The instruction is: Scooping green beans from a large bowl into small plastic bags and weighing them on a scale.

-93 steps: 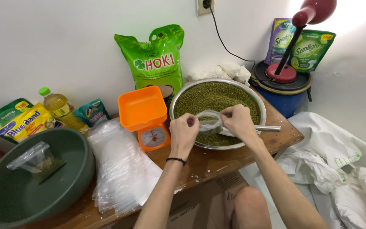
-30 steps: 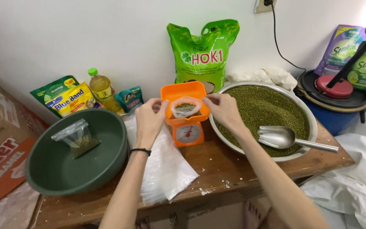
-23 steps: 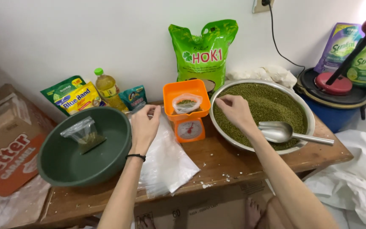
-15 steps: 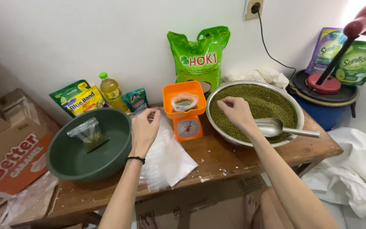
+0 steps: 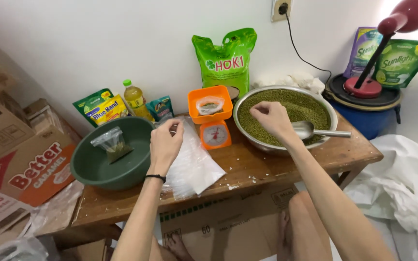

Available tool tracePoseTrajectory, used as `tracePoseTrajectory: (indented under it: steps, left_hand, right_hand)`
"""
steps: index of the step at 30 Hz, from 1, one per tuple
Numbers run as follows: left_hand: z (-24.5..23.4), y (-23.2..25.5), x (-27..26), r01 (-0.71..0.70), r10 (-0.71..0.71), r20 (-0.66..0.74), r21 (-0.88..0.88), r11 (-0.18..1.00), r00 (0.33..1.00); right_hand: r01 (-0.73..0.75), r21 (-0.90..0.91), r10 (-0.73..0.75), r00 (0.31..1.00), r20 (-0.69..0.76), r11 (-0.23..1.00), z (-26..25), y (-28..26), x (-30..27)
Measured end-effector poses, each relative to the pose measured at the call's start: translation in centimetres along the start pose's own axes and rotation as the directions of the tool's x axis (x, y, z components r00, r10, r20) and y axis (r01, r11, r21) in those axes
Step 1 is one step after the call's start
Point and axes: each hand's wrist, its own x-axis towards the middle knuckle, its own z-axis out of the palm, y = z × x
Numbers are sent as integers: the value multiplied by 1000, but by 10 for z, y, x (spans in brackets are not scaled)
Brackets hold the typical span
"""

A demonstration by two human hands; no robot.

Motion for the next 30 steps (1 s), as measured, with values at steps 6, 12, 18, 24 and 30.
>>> tracePoseTrajectory:
  steps: [6,12,18,24,30]
  left_hand:
    - [-5,-4,-15,21,-21,-3,11,1000,1000]
    - [-4,-12,-20,30,-32,28,75,997,999]
    - [-2,-14,-14,30,-33,28,74,997,999]
    - [19,-35,9,-46,46,14,13,999,999]
    - [35,-44,30,-91,91,3,-42,995,996]
  right_hand:
    - [-18,-10,18,1000,10,1000,-5,2,-8]
    - [-15,13,15,1000,8,1000,-5,6,-14]
    - [-33,31,32,999,25,999,1,4,-12]
    - [-39,14,38,998,53,999,14,6,2]
    - [-59,2,58,991,116,998,30,14,28]
